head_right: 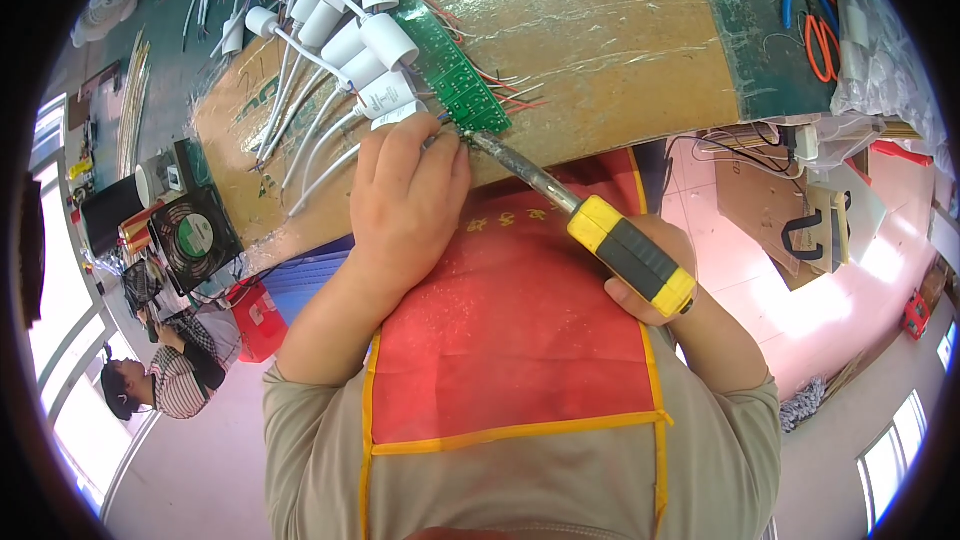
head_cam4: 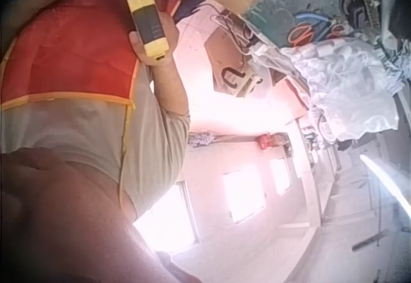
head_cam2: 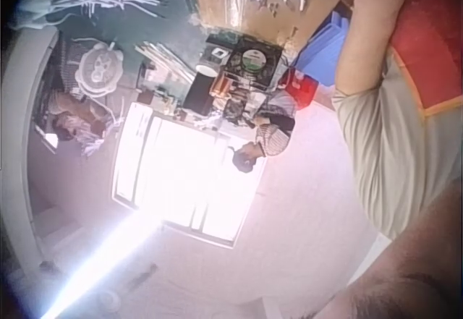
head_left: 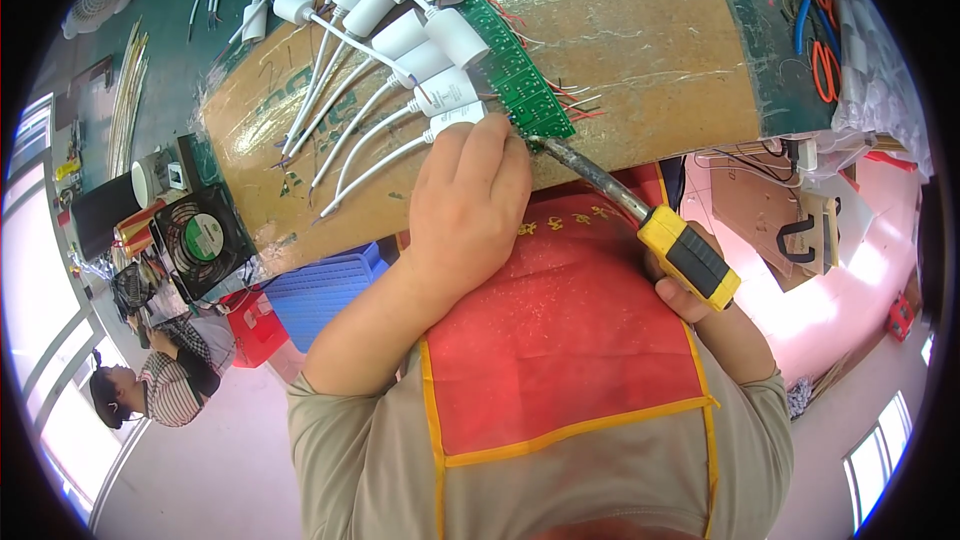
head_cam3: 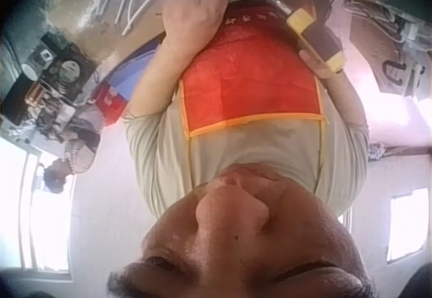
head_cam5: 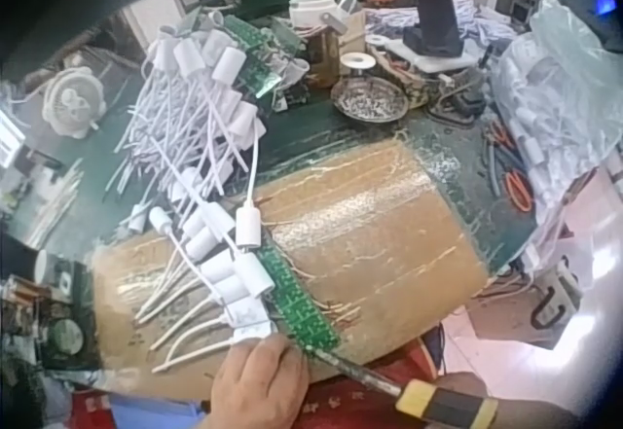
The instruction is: The person assembles lighting components by soldering wires to a circuit board and attaching bulb sockets to the circuit board with a soldering iron.
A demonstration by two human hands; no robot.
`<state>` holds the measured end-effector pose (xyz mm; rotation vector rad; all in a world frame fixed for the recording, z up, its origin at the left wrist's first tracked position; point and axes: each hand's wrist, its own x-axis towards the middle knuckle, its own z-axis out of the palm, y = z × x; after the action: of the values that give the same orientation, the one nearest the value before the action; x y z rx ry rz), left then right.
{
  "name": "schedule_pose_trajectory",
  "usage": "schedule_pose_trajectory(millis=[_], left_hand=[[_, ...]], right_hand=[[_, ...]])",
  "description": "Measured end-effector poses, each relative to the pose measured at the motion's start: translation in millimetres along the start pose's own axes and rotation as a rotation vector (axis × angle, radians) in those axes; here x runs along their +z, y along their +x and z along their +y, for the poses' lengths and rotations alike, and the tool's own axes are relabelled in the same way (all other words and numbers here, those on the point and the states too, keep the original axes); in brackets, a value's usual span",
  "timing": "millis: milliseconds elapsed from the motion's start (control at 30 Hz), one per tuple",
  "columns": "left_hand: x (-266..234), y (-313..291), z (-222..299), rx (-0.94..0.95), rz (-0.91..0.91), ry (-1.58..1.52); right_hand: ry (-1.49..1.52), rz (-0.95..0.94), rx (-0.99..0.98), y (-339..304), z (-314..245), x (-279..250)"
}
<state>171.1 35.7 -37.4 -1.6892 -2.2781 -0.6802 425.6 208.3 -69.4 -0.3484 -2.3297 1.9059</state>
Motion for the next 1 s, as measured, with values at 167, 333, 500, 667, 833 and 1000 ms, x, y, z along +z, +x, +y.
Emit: schedule_pose_trajectory(millis=[167, 333, 500, 667, 833, 1000], left_hand=[[-1.3, -0.4, 0.4, 0.000, -0.019, 0.004], [-0.7, -1.5, 0.0, 0.005, -0.021, 0.002], [0.8, -0.4, 0.4, -0.017, 0.019, 0.012], [2.0, -0.8, -0.7, -0.015, 0.010, 0.024], [2.9, 2.3, 1.1, -0.018, 0.015, 0.017], [-3.3, 5.8, 4.5, -0.027, 0.004, -0.030]], right_hand=[[0.010, -0.015, 0.001, 0.5, -0.7, 0.0], [-0.020, 0.004, -0.071, 4.0, -0.9, -0.2], [0.039, -0.070, -0.049, 4.7, -2.7, -3.2], [0.009, -0.062, -0.070, 9.5, -4.7, -2.7], [0.018, -0.032, -0.045, 8.7, -5.9, -1.5], [0.299, 0.079, 0.002, 6.0, 1.9, -3.0]])
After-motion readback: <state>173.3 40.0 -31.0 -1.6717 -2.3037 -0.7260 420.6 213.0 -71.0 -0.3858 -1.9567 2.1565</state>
